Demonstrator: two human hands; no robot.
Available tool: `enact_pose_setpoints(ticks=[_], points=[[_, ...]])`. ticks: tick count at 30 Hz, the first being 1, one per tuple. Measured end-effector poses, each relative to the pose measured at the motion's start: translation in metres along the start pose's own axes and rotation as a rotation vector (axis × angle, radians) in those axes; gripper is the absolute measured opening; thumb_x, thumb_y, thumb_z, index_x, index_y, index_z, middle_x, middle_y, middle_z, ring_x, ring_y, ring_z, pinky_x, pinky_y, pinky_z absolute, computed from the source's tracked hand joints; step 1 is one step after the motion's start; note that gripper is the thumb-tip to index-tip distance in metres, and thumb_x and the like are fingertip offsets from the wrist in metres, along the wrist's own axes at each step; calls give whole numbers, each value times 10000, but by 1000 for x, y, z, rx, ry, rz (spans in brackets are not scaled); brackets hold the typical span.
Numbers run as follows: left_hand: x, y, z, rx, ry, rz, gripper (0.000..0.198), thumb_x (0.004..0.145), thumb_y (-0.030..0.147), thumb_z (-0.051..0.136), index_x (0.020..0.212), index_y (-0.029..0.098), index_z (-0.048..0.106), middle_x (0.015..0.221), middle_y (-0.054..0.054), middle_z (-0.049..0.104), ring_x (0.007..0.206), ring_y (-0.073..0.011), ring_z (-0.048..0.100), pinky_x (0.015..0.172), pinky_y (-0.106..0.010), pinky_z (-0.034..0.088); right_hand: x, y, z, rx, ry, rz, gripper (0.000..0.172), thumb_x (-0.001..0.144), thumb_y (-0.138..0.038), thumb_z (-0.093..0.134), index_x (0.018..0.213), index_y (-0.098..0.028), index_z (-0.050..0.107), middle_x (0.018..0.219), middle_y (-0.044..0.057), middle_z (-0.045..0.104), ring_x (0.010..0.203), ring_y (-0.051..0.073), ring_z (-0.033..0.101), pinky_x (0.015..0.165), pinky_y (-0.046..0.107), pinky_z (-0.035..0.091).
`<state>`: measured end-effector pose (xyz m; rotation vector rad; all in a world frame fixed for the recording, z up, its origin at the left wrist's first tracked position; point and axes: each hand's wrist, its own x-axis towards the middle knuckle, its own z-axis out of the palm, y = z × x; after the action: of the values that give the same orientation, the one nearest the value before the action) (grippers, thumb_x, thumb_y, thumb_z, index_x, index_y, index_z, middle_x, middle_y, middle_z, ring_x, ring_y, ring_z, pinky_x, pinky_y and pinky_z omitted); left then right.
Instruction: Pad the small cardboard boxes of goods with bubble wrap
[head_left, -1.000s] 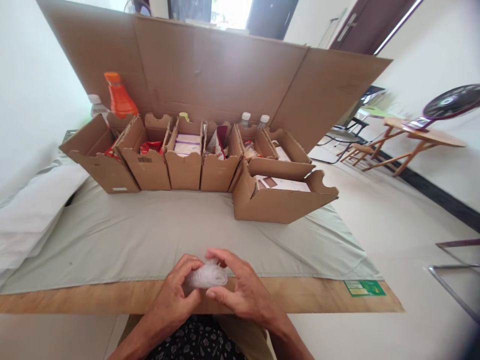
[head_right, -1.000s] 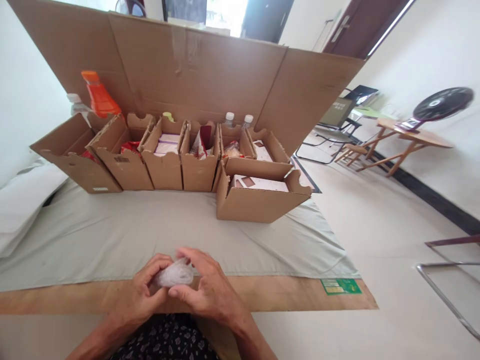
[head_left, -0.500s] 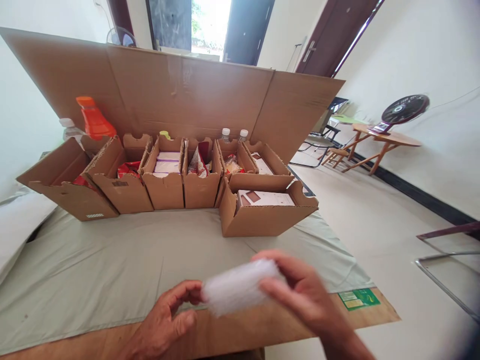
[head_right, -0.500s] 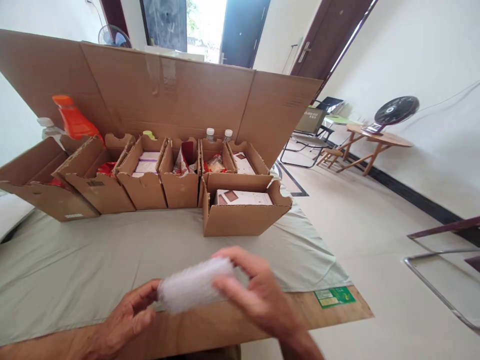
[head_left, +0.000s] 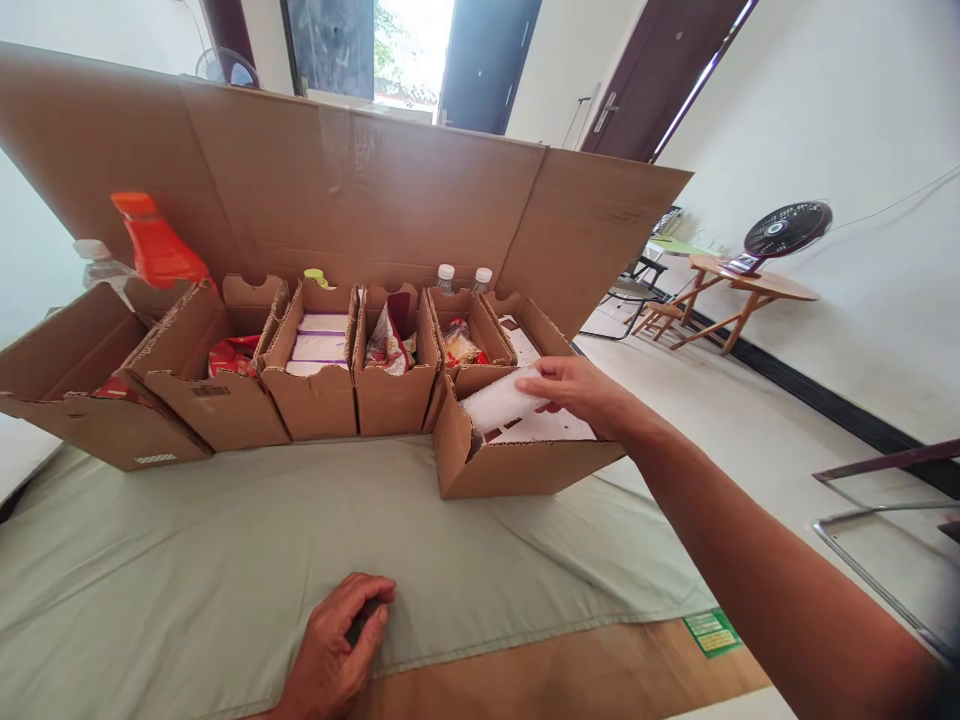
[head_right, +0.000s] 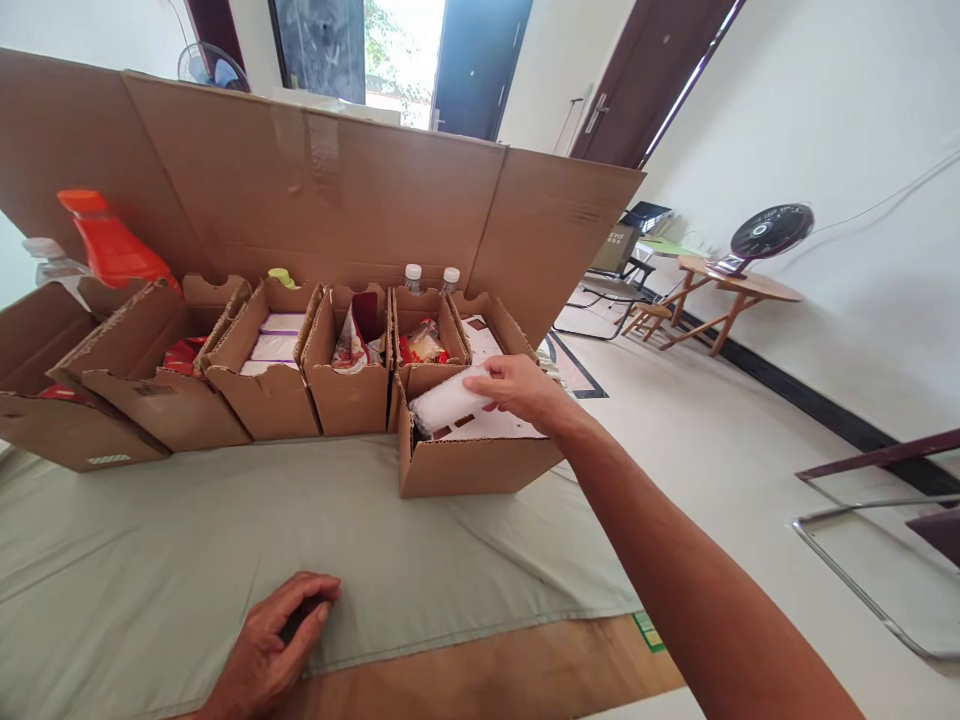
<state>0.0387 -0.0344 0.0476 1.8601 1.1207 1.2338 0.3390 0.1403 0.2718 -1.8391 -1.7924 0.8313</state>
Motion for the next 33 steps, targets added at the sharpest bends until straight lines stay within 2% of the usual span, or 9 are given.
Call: enact_pose_setpoints(ticks=[2,5,8,12,17,20,27,30,33], points=[[1,0,-1,2,-1,8,170,913,170,582,1026,248,683,852,-8,751,759,-129,725,677,-181,589,-3,-18,3,-331,68,-17,224,808,-384,613,818,-173,687,742,57,678,676,190,611,556,271,403],[1,-2,0,16,1,17,176,909,166,590,1032,251,683,857,-7,752,765,-128,726,687,-180,588,-7,-49,17,-716,183,-97,292,836,-359,590,1050,-193,699,849,79,725,829,258,663,654,307,421],[1,-3,0,21,0,20,177,909,167,591,1034,253,681,855,-5,749,763,-128,724,687,-182,587,-4,-68,40,-838,77,-123,377,844,-302,566,1194,-208,668,1011,119,751,962,309,677,741,345,455],[0,-2,-1,14,-11,33,178,909,164,581,1034,249,676,852,-7,748,758,-131,723,678,-188,589,3,-67,56,-826,-79,-121,262,835,-258,563,1034,-198,722,1038,122,758,967,298,685,743,326,472],[0,-2,-2,32,-17,51,174,903,162,583,1024,245,677,866,-18,750,773,-140,725,692,-201,593,-2,-59,48,-799,-193,-127,273,917,-307,480,970,-218,733,998,73,770,916,255,693,699,291,449],[-2,-2,-2,45,-28,36,168,914,172,576,1026,245,678,876,-25,749,783,-143,724,694,-208,595,-8,-62,50,-824,-234,-115,295,931,-291,469,981,-202,745,1050,110,763,956,289,694,705,313,444],[-2,0,-1,81,-18,39,148,919,218,583,1004,237,702,857,-31,756,764,-151,731,678,-215,605,-10,-64,60,-805,-284,-129,328,960,-287,470,956,-127,757,988,192,754,919,305,703,701,323,448],[3,10,-6,134,0,8,152,915,273,604,999,234,725,900,-52,764,776,-171,737,666,-232,612,-16,-62,47,-744,-247,-178,324,960,-302,482,892,-132,749,940,162,754,858,272,689,682,311,429],[12,27,-14,183,39,-61,199,919,329,609,1053,247,731,1023,-73,756,840,-195,728,713,-276,620,-42,-49,16,-633,-136,-262,350,987,-286,416,908,-165,735,920,86,749,834,208,663,701,287,424]])
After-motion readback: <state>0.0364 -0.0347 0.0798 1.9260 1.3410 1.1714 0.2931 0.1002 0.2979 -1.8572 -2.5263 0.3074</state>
